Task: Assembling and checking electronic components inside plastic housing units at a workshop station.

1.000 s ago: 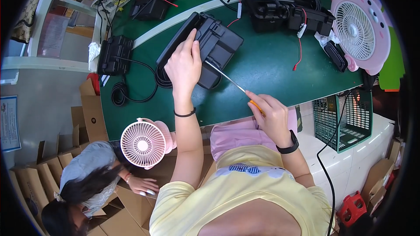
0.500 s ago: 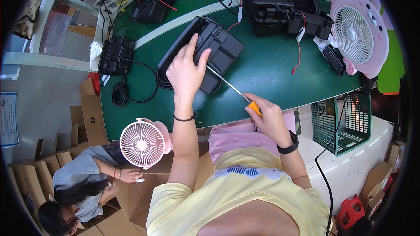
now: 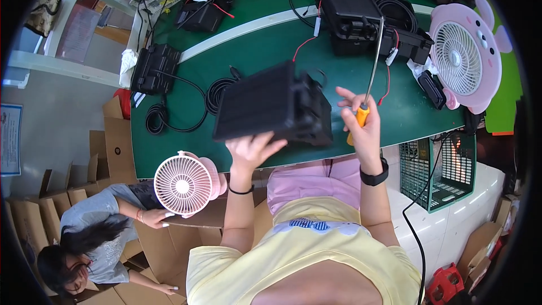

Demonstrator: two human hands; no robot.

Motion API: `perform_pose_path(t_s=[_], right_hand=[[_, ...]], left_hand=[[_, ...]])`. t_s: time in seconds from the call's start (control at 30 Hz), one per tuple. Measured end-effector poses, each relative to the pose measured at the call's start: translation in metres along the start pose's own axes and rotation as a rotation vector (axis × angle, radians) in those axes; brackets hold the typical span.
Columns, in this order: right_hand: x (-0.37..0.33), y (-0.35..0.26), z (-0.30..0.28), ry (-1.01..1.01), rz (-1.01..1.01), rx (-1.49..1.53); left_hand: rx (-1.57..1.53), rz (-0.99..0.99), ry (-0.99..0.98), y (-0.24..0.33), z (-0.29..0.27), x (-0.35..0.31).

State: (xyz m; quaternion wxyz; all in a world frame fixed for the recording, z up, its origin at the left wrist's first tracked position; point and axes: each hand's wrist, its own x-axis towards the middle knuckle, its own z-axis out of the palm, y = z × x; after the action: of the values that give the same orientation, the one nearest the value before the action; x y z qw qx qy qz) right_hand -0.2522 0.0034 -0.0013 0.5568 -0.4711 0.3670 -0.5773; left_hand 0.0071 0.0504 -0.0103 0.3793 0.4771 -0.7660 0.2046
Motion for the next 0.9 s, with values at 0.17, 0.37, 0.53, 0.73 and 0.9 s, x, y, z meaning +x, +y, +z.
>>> perform_pose_path(t_s=[0.17, 0.37, 0.53, 0.73, 0.9], right_hand=[[-0.006, 0.018, 0.008, 0.177, 0.029, 0.143], [-0.012, 0.045, -0.012, 0.274, -0.013, 0.169], [-0.001, 0.035, -0.011, 0.313, 0.023, -0.068], [-0.005, 0.053, -0.031, 0.217, 0.139, -0.182], [-0.012, 0.056, -0.03, 0.198, 0.126, -0.26]], left_hand=[[-0.057, -0.002, -0.124, 0.055, 0.004, -0.02], [0.224, -0.019, -0.226, 0.118, 0.036, -0.02], [0.199, -0.024, -0.093, 0.092, 0.065, -0.002], [0.66, -0.418, -0.144, 0.022, 0.078, 0.042], [0.785, -0.543, -0.076, -0.059, 0.073, 0.067]])
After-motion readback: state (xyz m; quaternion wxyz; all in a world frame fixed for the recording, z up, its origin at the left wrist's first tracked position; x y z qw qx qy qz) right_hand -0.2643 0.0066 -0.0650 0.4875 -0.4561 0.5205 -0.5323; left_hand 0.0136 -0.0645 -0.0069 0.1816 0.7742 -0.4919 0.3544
